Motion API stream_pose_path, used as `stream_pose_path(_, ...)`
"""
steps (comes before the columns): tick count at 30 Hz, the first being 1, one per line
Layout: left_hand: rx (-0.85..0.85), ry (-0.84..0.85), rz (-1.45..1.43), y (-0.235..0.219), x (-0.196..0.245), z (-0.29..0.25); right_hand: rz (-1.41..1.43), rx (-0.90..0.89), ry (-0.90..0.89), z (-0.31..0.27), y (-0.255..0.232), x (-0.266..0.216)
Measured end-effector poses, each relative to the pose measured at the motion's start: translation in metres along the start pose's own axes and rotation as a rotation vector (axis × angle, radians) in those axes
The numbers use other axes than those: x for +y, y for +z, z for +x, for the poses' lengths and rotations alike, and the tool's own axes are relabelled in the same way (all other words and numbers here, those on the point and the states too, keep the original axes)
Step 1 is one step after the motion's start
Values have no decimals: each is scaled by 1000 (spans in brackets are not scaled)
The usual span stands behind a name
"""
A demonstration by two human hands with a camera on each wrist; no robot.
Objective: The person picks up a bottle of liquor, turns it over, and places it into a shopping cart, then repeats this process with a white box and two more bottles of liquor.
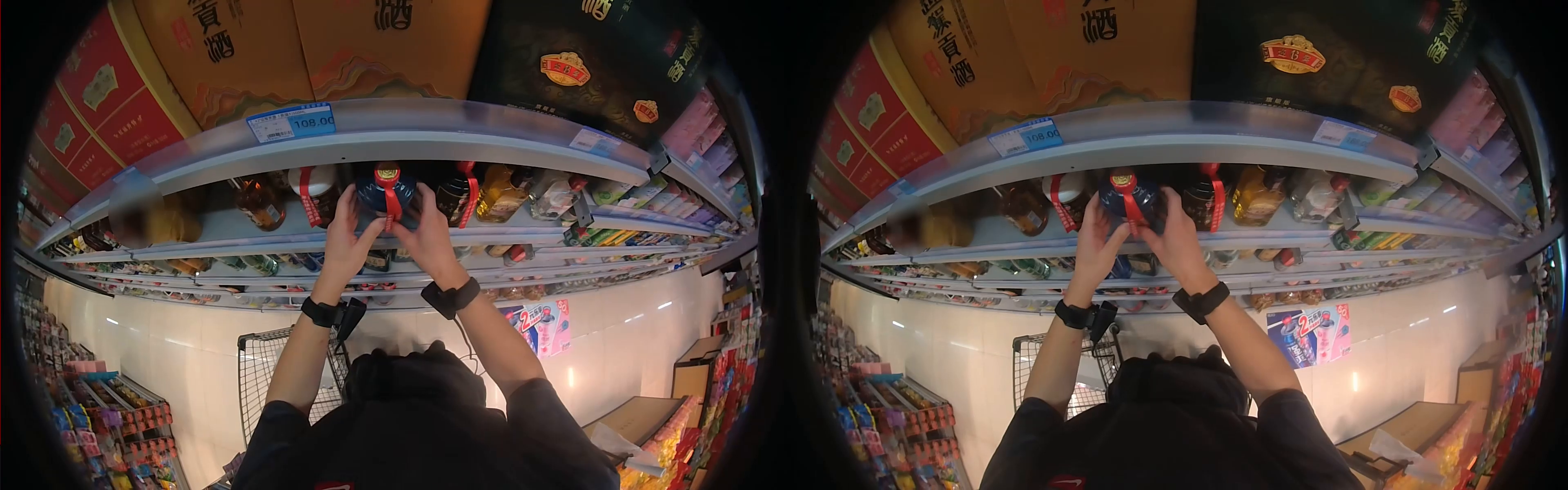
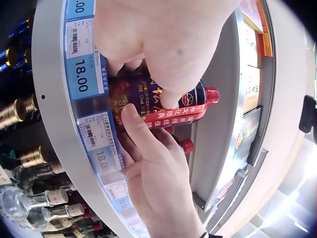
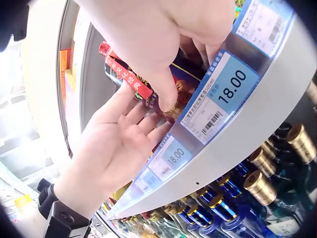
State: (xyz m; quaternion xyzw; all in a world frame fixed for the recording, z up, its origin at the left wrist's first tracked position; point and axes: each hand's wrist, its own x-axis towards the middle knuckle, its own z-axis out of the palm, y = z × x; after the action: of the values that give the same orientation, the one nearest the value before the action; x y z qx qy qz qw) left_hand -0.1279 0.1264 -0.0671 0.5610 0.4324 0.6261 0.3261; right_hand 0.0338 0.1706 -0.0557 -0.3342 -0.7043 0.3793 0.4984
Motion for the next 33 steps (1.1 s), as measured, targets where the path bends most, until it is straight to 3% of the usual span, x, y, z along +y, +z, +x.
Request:
stream_pose_path(6, 47, -4, -30, 8, -9, 5, -129, -33, 15, 6, -1, 14)
stream_pose_path(8, 109, -10, 44, 12, -4, 6, -300, -12, -163, 8, -3, 18)
stream_pose_path(9, 112, -15, 45, 12, -3, 5, -297, -17, -160, 7, -3, 18)
stream_pose_path(12, 132, -68, 106, 13, 2, 8, -307, -79, -95, 10, -4, 13)
stream_pose_path(14, 185, -49, 167, 18, 4, 9, -202, -165, 76, 11, -5, 7)
stream_pose_path(18, 219, 10, 258, 24, 9, 13, -284, -230, 120, 16, -3, -6)
stream_pose_path(20, 193, -26, 282, 24, 12, 17, -372, -196, 57, 17, 2, -5)
stream_pose_path(27, 194, -58, 474, 23, 20, 15, -280, -144, 57, 12, 8, -5)
stream_pose_path(30, 131, -182, 475, 20, 28, 6, -267, -146, 3, -3, 3, -13)
stream_pose_path(32, 124, -45, 510, 18, 24, -8, -391, -102, -145, -21, -6, -31)
stream_pose_path(33, 121, -55, 505, 17, 23, -17, -394, -106, -136, -33, -8, -31)
